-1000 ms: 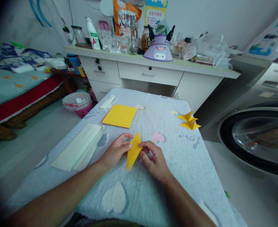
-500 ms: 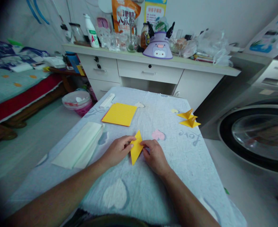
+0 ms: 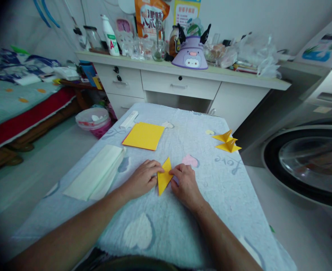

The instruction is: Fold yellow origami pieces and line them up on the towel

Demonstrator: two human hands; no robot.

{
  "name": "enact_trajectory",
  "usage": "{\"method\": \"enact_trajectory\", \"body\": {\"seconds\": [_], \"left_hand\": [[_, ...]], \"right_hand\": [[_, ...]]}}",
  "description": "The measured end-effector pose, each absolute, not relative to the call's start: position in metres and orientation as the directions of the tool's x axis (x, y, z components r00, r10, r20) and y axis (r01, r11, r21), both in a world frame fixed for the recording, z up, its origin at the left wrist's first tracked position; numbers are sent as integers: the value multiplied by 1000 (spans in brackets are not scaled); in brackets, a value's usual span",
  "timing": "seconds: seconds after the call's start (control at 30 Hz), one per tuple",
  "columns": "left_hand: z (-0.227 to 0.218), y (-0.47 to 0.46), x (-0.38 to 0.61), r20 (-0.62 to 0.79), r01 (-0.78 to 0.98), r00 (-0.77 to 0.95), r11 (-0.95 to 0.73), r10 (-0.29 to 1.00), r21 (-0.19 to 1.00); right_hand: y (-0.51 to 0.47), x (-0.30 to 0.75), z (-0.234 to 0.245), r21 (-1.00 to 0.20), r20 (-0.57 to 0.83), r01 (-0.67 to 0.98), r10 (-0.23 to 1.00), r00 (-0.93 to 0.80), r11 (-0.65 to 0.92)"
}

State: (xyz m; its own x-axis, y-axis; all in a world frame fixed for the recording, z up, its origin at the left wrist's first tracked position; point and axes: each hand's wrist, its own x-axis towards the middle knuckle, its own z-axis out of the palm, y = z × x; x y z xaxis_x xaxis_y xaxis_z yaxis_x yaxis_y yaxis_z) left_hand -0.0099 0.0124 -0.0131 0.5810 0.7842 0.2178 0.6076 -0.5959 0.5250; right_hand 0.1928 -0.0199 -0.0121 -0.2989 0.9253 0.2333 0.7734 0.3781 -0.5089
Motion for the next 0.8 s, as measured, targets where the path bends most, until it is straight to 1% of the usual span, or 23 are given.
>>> {"method": "enact_trajectory", "body": {"seconds": [0.23,0.43,0.57,0.8], "left_hand": [[-7,13,-15,176,598,618,-603,766,527],[-12,17,-15,213,566,606,-603,767,563],[-16,20,-9,224,593,555,-571,801,568],[-17,21,0,235,684,446,-499,863,533]], "right_hand": [[-19,195,-13,-513,202,778,932,-300,361],[-18,195,-11,-527,189,775,937,-294,349],[-15,192,-13,-531,188,788,950,-248,311],[-11,185,-15,-484,189,840,967,-174,245]]}}
